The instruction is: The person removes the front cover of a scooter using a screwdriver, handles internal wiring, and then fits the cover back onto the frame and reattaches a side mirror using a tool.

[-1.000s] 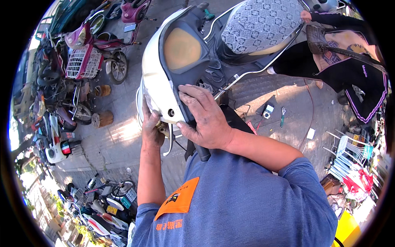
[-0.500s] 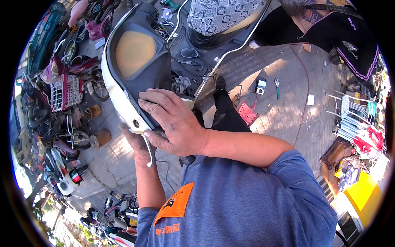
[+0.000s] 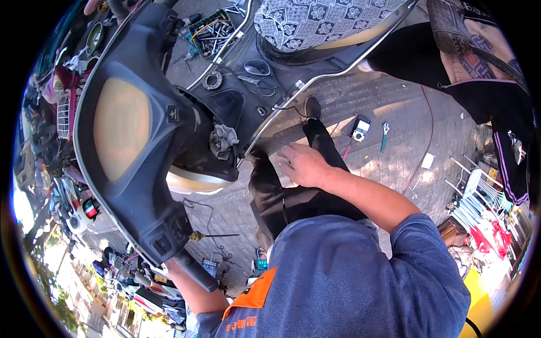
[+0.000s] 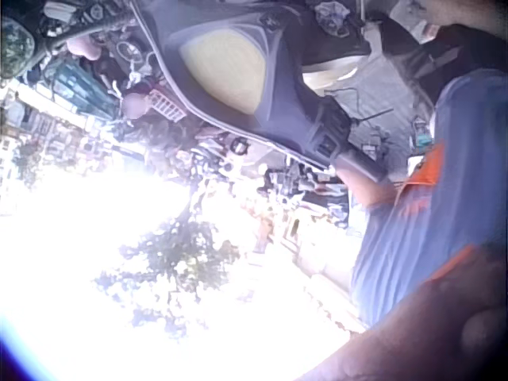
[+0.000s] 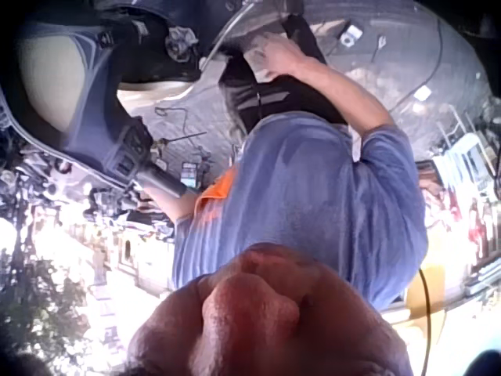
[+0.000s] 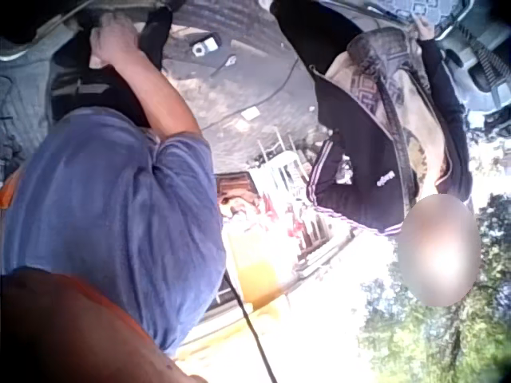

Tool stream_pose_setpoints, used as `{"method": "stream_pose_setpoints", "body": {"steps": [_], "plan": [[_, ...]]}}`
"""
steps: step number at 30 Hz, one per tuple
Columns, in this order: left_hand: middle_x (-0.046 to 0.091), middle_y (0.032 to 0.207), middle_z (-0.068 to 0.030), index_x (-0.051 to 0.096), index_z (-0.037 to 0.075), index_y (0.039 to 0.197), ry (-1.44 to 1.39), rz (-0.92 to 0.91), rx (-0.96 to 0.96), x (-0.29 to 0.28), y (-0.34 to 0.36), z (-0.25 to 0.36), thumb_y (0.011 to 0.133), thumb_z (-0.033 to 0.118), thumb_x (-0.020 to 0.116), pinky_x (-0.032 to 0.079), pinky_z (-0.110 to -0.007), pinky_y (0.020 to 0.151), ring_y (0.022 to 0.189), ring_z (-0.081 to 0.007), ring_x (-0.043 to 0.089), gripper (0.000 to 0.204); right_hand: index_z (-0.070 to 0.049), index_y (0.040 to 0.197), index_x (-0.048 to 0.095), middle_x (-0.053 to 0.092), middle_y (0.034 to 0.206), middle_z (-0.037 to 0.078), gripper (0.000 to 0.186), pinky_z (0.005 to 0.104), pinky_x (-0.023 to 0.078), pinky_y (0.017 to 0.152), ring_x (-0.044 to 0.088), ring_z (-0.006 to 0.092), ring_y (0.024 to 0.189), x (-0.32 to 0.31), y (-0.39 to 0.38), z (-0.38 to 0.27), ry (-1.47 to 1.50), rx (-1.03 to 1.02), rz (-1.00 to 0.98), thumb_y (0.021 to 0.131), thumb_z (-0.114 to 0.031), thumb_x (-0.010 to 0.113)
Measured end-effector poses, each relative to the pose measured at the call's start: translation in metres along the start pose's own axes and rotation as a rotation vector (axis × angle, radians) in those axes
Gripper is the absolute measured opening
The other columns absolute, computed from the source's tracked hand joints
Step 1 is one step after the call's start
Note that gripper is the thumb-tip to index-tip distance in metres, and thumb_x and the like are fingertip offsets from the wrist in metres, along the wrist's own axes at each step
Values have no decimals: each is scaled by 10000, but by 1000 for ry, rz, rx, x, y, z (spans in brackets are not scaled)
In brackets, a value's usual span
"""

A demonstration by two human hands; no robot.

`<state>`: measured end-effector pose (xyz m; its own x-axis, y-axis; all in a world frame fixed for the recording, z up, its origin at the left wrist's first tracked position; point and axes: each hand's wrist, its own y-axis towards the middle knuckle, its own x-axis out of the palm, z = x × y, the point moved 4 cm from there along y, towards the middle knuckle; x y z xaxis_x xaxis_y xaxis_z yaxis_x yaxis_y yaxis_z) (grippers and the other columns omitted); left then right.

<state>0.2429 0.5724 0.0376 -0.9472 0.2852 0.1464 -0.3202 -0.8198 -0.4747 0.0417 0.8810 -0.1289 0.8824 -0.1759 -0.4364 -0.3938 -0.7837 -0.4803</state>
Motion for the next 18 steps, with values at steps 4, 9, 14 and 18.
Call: {"method": "stream_pose_setpoints", "body": {"steps": [4, 9, 14, 18], "plan": [[473, 1582, -191, 412, 71, 1579, 42, 95, 16, -28, 14, -45, 985, 642, 561, 493, -434, 997, 1235, -279, 519, 837, -35, 1278, 652, 662, 1254, 198, 394, 490, 515, 1024, 630, 371, 1193, 82, 33, 141, -324, 161, -318, 955, -259, 637], [453, 1588, -214, 425, 49, 1562, 94, 198, 91, -55, 17, -116, 999, 594, 557, 492, -402, 916, 1147, -255, 515, 795, -82, 1205, 774, 706, 1351, 164, 333, 468, 602, 930, 690, 348, 1220, 279, 53, 307, -447, 124, -927, 920, -156, 620], [434, 1594, -237, 438, 26, 1545, 121, 262, 91, -84, 37, -184, 1013, 546, 552, 492, -371, 835, 1059, -231, 510, 753, -185, 1521, 568, 484, 1616, 120, 514, 648, 226, 1212, 410, 382, 1488, 372, 18, 372, -601, 423, -1027, 1025, -318, 565], [418, 1599, -255, 448, 7, 1531, 136, 292, 101, -100, 39, -217, 1025, 508, 549, 491, -346, 771, 989, -212, 507, 719, -216, 1554, 519, 497, 1607, 117, 555, 704, 157, 1217, 396, 379, 1508, 407, 4, 399, -688, 440, -957, 1036, -412, 535]]}}
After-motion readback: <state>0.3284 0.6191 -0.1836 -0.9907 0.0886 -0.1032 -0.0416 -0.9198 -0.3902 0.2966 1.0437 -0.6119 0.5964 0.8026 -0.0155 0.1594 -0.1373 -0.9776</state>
